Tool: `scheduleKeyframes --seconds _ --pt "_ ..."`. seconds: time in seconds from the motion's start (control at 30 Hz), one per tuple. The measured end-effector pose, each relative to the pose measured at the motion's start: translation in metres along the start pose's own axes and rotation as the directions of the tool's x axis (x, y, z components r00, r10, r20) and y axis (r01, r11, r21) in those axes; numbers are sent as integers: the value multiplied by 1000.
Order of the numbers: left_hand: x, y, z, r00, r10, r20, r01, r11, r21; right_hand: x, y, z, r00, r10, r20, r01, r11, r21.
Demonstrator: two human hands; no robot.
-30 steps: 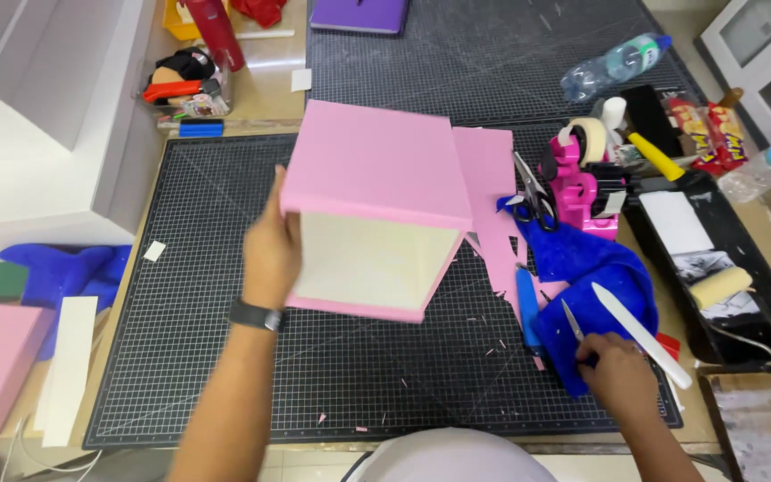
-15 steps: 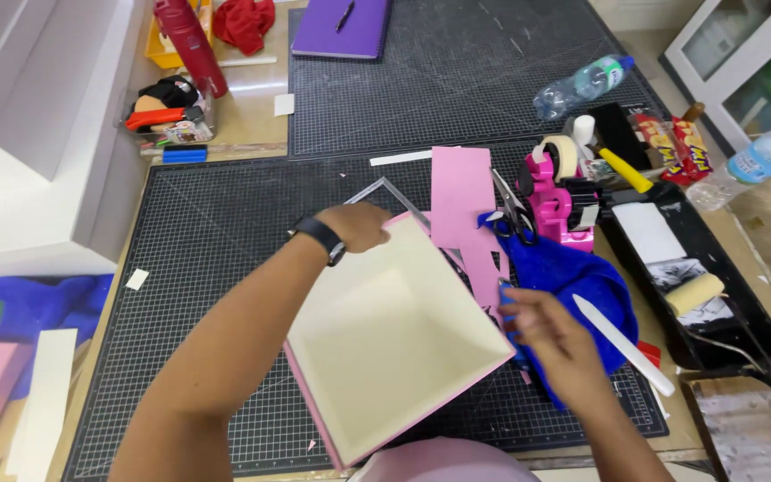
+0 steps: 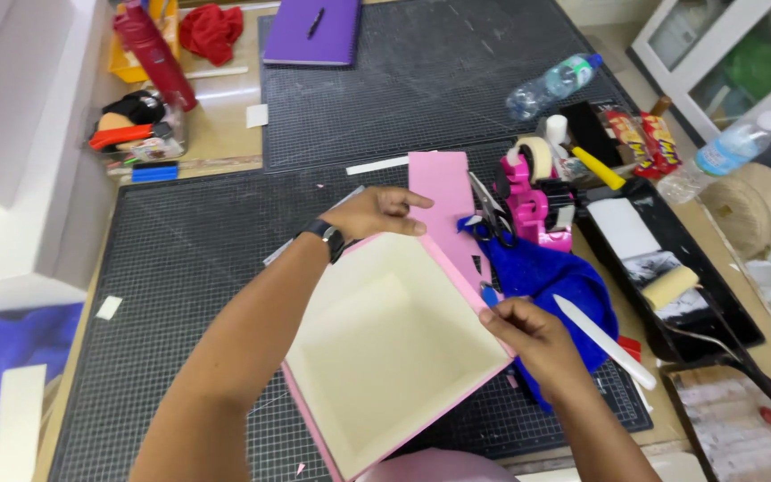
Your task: Covering and decorating a cardboard box with pink paper using scissors, glue, and a bone folder.
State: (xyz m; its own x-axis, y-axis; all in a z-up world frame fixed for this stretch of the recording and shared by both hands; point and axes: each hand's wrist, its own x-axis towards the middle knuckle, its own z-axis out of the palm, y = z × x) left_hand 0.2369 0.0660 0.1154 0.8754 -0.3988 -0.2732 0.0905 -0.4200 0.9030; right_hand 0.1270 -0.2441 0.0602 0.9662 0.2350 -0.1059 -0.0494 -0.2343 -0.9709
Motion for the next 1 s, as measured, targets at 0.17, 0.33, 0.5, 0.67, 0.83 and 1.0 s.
scheduleKeyframes --seconds 0.17,0.33,0.5,0.67,0.83,1.0 --pt "13 -12 14 998 -11 -57 10 1000 -17 -12 42 -17 989 142 27 -143 933 331" --pt "22 -38 8 995 101 4 -98 971 -218 -27 92 -101 906 16 -423 -113 972 -205" --pt "17 -31 10 998 67 -8 -66 954 -294 -49 106 -190 742 -101 -662 -279 852 -443" --pt "13 -26 17 997 46 -60 -67 913 -404 -8 201 -284 640 -367 -674 -592 324 -738" --pt "6 -14 20 997 26 -70 -51 915 -399 16 205 -314 675 -228 -702 -680 177 -711" --pt "-1 6 20 990 -132 -53 110 946 -304 21 173 -339 737 100 -668 -671 231 -705"
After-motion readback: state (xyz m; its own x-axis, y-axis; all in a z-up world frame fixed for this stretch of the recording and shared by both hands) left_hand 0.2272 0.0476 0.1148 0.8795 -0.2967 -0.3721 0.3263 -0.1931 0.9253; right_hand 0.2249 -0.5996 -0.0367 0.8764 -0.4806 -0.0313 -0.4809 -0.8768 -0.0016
